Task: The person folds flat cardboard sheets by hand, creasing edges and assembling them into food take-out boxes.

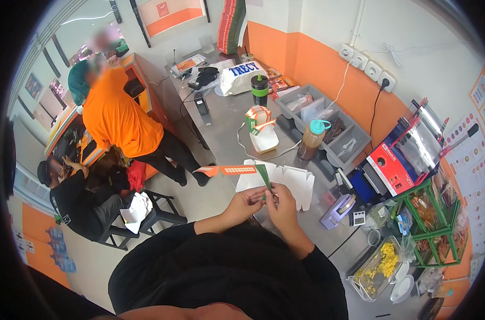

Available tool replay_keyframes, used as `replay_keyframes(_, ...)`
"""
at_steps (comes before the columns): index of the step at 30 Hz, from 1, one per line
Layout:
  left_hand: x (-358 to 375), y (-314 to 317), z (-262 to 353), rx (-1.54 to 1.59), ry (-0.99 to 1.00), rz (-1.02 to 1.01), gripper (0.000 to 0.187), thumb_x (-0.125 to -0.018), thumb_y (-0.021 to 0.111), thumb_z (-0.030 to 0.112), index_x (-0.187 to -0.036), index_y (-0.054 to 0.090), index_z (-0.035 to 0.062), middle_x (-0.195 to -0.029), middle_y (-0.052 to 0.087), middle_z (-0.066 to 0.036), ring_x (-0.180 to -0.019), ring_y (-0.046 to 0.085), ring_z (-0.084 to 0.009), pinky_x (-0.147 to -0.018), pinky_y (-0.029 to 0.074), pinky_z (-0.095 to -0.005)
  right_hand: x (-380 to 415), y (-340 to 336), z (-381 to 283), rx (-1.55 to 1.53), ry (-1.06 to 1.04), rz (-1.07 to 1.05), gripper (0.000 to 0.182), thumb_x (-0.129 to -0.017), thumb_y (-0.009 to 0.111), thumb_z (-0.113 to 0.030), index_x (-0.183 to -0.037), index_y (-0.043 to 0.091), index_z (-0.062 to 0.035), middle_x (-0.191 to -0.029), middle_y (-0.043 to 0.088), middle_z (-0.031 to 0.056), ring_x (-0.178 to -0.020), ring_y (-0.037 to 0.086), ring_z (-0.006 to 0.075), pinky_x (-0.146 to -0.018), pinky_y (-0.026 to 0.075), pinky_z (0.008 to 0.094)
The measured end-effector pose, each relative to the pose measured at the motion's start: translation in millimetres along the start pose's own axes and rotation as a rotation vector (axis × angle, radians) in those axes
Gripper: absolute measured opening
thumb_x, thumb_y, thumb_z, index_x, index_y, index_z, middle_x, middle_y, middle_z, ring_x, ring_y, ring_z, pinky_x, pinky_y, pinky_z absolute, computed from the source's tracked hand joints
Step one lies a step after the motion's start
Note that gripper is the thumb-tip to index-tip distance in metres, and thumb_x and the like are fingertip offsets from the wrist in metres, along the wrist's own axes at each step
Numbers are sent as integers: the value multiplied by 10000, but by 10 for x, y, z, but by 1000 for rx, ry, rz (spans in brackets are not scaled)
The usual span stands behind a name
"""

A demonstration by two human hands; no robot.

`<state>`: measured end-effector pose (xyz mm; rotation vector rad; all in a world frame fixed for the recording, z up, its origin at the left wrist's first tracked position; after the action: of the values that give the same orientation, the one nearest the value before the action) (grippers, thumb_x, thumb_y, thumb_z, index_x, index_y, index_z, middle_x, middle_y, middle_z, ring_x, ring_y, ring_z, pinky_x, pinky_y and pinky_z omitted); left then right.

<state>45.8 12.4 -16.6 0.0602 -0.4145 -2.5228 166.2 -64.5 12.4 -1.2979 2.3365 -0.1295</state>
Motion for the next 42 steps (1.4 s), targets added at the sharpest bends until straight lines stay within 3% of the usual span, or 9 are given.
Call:
replay_keyframes(6, -32, -9, 191, 2, 27, 91, 434, -926, 580, -22, -1344, 464, -31, -1323, 551, -132, -1194, 560, -186, -1033, 457, -298, 13, -62, 9, 26, -25, 14, 160, -908, 605, -39, -1044, 614, 45, -1074, 653, 179, -919, 674, 289, -748, 551, 339)
replay_keyframes(9, 58, 83, 506, 164, -109, 257, 335, -942, 617, 84, -1246, 516, -16, -1103, 596, -81, -1062, 596, -164, -1009, 485, -299, 43, -56, -64, 40, -85, 22, 142, -898, 608, -21, -1025, 622, 43, -1070, 650, 171, -916, 670, 290, -754, 546, 331)
replay_keyframes(12, 131, 90, 510, 165, -133, 298, 305, -944, 628, 121, -1206, 535, -3, -1051, 595, -62, -1041, 599, -154, -979, 498, -295, 63, -13, -57, 43, -123, 20, 133, -878, 624, -8, -999, 620, 48, -1084, 639, 169, -931, 661, 291, -782, 536, 328)
replay_keyframes(20, 115, 16, 398, -223, 217, 188, 252, -936, 631, 91, -1171, 577, 17, -1122, 641, -92, -1041, 620, -179, -918, 499, -310, 44, 48, -99, 30, -248, 77, 179, -836, 641, 60, -998, 573, 25, -1168, 549, 173, -1081, 611, 303, -846, 534, 345)
replay_keyframes(22, 110, 46, 530, -751, 348, 105, 254, -933, 630, 87, -1179, 590, 33, -1115, 646, -75, -1042, 623, -175, -912, 496, -316, 48, 82, -63, -241, -120, 71, 229, -836, 636, 90, -1019, 526, 8, -1177, 495, 148, -1182, 564, 299, -910, 545, 347)
replay_keyframes(28, 111, 9, 475, -860, 578, 173, 257, -902, 667, 81, -1151, 612, 49, -1072, 665, -56, -976, 644, -159, -861, 504, -303, 50, 14, -101, -311, -77, 61, 209, -857, 626, 87, -1006, 503, 7, -1174, 465, 129, -1250, 515, 305, -968, 545, 363)
replay_keyframes(35, 227, -41, 418, -801, 450, 137, 267, -896, 676, 83, -1153, 612, 49, -1062, 669, -55, -963, 647, -157, -853, 507, -302, 70, 35, -26, -447, -5, 11, 143, -892, 598, 64, -980, 498, 9, -1171, 461, 121, -1251, 510, 297, -971, 541, 369)
replay_keyframes(37, 218, -54, 394, -800, 431, 137, 270, -894, 678, 84, -1153, 611, 49, -1060, 670, -54, -960, 647, -156, -851, 508, -301, 65, 41, -11, -411, -42, -12, 116, -928, 523, 85, -1001, 508, -4, -1190, 453, 111, -1122, 556, 204, -822, 535, 280)
replay_keyframes(42, 87, -93, 283, -809, 404, 150, 277, -889, 684, 86, -1154, 611, 49, -1053, 673, -53, -951, 649, -155, -845, 510, -300, 64, 15, -1, -359, 45, 24, 46, -916, 602, 10, -907, 561, -11, -1154, 501, 87, -1177, 530, 210, -833, 506, 259)
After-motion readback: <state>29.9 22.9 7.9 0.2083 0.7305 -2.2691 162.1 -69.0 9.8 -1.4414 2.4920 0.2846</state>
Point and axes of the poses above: each hand's wrist, its own x-axis away from the middle knuckle, its own y-axis out of the palm, z = x × y, the point moved 4 cm from there along -x, towards the middle knuckle
